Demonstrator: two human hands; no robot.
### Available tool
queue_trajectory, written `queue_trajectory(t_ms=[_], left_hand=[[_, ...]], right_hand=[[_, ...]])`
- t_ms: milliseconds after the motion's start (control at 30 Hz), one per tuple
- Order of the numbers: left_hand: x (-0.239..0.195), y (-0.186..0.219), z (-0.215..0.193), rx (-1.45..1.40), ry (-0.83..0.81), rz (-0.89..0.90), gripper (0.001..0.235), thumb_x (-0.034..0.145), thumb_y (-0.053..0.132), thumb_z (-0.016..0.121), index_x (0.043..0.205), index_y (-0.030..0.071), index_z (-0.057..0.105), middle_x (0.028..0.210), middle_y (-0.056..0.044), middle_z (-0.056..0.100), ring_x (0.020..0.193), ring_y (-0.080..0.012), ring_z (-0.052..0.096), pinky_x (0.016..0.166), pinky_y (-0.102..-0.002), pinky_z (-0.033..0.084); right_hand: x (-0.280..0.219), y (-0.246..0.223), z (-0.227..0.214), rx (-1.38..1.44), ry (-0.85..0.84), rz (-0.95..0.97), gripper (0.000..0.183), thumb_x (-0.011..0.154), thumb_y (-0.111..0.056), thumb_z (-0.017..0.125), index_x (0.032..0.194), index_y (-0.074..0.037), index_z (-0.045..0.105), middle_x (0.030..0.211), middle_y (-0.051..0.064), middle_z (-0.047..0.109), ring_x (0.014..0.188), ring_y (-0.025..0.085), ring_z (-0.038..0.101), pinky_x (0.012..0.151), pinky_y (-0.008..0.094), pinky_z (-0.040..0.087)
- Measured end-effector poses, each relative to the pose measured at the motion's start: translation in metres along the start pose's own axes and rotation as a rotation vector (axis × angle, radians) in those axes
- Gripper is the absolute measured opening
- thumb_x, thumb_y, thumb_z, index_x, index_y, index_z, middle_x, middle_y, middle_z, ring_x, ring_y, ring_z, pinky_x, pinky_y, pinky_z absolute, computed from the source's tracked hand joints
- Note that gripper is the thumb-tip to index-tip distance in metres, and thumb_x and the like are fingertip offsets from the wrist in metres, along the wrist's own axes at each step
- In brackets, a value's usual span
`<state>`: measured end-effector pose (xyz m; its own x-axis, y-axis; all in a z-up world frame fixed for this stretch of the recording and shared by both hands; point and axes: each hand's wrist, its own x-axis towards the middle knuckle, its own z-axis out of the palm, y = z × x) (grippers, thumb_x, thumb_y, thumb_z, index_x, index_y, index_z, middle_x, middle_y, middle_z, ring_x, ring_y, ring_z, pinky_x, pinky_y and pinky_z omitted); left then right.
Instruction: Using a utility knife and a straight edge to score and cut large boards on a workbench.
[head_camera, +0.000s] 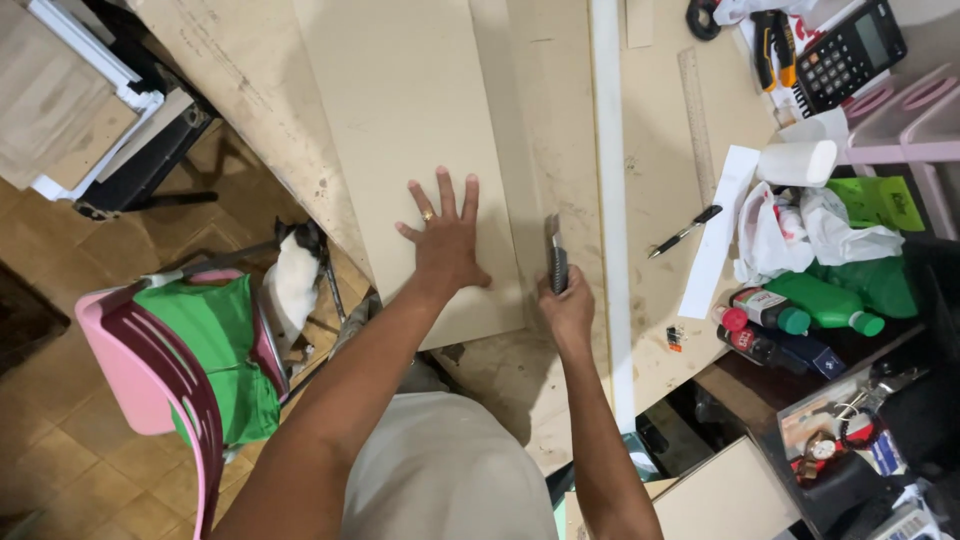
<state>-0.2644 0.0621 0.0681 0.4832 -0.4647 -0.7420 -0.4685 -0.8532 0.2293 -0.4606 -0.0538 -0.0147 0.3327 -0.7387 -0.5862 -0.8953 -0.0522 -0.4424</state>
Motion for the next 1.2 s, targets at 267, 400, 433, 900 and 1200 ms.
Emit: queue_trajectory(t_ms=[267, 400, 433, 900, 1200], left_hand=[[-0.001, -0.001, -0.004, -0.009, -0.025, -0.006, 0.15, 0.061, 0.041, 0.097, 0.167, 0.017, -0.007, 0.17, -0.026, -0.012, 0.149, -0.0627, -0.007, 0.103, -0.086, 0.024], [0.006, -0.011, -0.009, -0.022, 0.052, 0.039, 0.14, 0.064, 0.036, 0.098, 0.167, 0.011, 0.007, 0.169, -0.031, 0.001, 0.149, -0.0643, 0.003, 0.103, -0.085, 0.029], [0.019, -0.017, -0.007, -0.009, 0.112, 0.074, 0.127, 0.066, 0.037, 0.094, 0.165, 0.011, 0.018, 0.156, -0.026, 0.02, 0.142, -0.0565, 0.021, 0.101, -0.075, 0.036], [0.201, -0.073, -0.216, -0.115, 0.133, -0.034, 0.115, 0.082, 0.045, 0.082, 0.165, 0.038, 0.002, 0.125, -0.009, 0.053, 0.126, -0.0367, 0.047, 0.085, -0.049, 0.05], [0.199, -0.067, -0.25, -0.123, 0.001, -0.096, 0.139, 0.075, 0.042, 0.092, 0.162, 0.042, -0.017, 0.133, -0.01, 0.06, 0.127, -0.0363, 0.056, 0.1, -0.051, 0.047]], right_hand=[[0.016, 0.037, -0.022, 0.154, 0.019, 0.034, 0.027, 0.094, -0.037, 0.075, 0.097, -0.011, 0.067, 0.076, 0.005, 0.062, 0.071, 0.021, 0.059, 0.064, 0.037, 0.048], [0.016, 0.021, -0.038, 0.091, 0.128, -0.151, 0.055, 0.098, -0.041, 0.07, 0.135, -0.001, 0.06, 0.115, 0.031, 0.064, 0.111, 0.05, 0.062, 0.097, 0.059, 0.046], [0.007, 0.006, -0.048, 0.037, 0.156, -0.159, 0.051, 0.102, -0.037, 0.063, 0.139, -0.001, 0.057, 0.115, 0.031, 0.063, 0.11, 0.05, 0.061, 0.096, 0.06, 0.045], [0.058, -0.186, -0.008, 0.026, 0.087, -0.485, 0.052, 0.103, -0.042, 0.044, 0.148, -0.017, 0.053, 0.145, 0.009, 0.063, 0.136, 0.028, 0.058, 0.104, 0.038, 0.047], [0.181, -0.348, 0.056, -0.081, 0.015, -0.829, 0.047, 0.111, -0.025, 0.034, 0.155, -0.01, 0.035, 0.086, 0.011, 0.063, 0.069, 0.028, 0.058, 0.062, 0.043, 0.046]])
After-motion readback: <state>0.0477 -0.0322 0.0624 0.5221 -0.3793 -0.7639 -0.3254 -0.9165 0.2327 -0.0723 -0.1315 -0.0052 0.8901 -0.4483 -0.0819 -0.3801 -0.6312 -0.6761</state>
